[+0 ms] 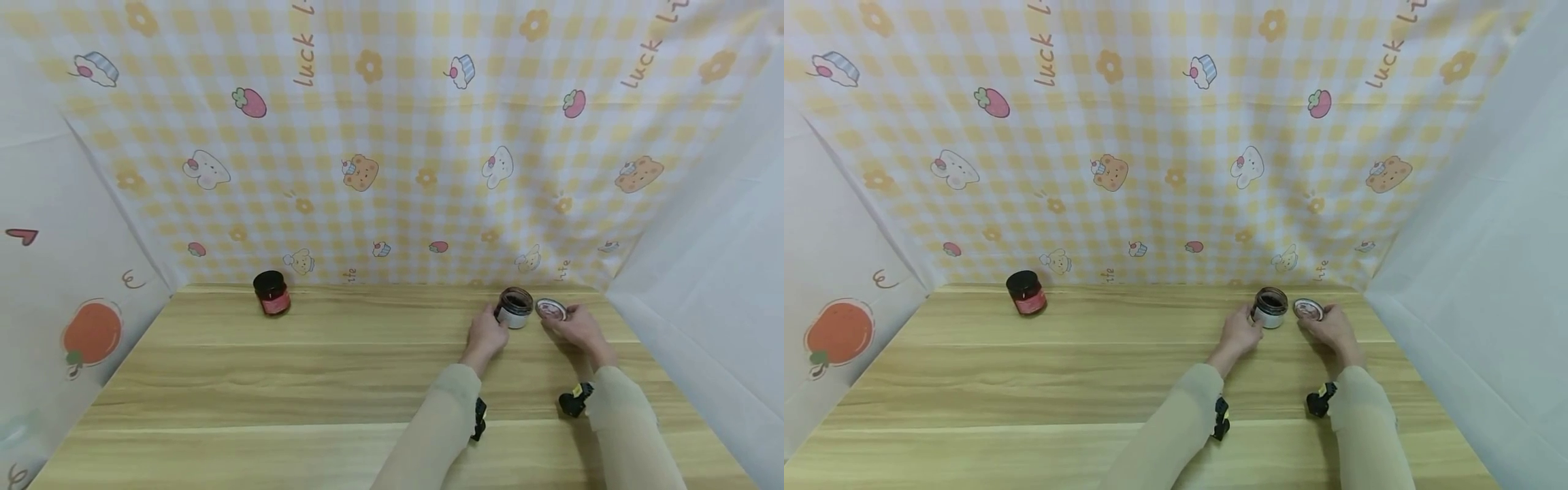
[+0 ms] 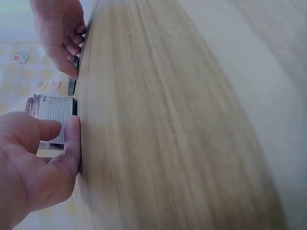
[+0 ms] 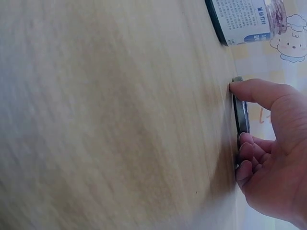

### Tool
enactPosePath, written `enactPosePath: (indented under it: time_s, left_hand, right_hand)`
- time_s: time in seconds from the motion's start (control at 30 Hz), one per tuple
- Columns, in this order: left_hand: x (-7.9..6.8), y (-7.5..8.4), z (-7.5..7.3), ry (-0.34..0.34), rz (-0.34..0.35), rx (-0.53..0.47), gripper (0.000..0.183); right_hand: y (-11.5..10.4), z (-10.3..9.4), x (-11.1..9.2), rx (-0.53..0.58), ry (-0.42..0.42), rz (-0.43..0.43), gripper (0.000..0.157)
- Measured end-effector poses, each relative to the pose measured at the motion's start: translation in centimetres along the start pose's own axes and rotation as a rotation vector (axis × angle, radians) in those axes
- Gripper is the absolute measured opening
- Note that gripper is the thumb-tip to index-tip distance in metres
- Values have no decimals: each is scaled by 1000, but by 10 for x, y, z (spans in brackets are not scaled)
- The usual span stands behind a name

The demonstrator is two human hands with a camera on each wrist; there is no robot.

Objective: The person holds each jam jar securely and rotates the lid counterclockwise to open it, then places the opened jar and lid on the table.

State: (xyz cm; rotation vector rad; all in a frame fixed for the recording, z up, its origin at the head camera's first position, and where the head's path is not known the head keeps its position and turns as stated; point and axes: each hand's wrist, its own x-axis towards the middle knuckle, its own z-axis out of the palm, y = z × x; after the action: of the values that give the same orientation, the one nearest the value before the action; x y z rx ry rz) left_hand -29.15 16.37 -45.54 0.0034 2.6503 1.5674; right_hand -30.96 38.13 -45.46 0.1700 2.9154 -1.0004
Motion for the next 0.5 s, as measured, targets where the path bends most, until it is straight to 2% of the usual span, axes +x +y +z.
enactPosePath:
  time_s: [0.13, 0.37, 0.5]
  left_hand:
    - [-2, -1, -4, -13, 7, -5, 34]
    - [-6, 1, -10, -44, -21, -23, 41]
    - [-12, 2, -15, -76, -32, -24, 39]
  right_hand:
    - [1, 1, 0, -13, 9, 12, 84]
    - [-9, -4, -6, -51, -45, 40, 90]
    - [-16, -6, -11, -49, -57, 73, 93]
